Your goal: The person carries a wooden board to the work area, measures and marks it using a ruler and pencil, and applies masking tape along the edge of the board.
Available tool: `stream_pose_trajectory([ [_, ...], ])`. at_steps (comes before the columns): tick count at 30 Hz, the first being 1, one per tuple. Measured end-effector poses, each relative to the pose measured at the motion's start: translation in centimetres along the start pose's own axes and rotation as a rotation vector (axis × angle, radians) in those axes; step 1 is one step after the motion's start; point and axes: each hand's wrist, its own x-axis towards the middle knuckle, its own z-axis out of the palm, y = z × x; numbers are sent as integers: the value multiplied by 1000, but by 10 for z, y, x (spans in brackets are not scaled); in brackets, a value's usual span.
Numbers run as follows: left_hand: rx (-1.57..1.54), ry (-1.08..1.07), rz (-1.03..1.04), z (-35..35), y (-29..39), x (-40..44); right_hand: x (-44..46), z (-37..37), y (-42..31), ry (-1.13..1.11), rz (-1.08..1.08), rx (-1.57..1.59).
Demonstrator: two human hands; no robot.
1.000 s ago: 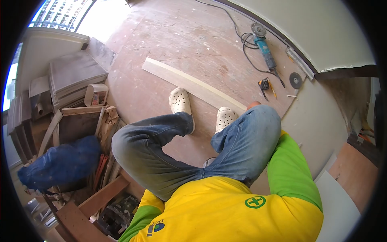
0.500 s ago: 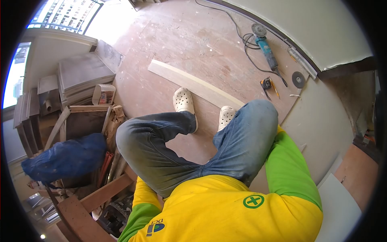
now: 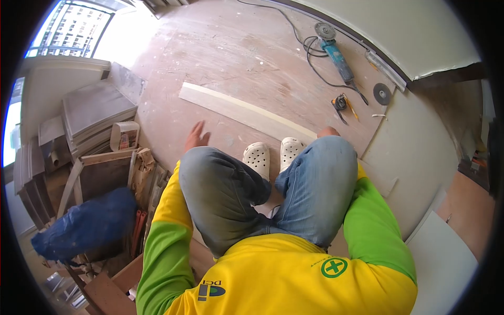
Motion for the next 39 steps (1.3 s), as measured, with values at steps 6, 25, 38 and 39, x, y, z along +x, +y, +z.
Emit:
stream_pose_trajectory([
  [6, 184, -382, 269, 82, 57, 62, -23, -58, -20, -313, 127, -20],
  [25, 533, -571, 387, 143, 91, 83, -23, -49, -19, -332, 129, -95],
  [38, 541, -712, 358, 128, 99, 100, -11, -36, -6, -318, 19, -144],
  [39, 536, -746, 364, 128, 98, 102, -15, -40, -6, -320, 29, -130],
])
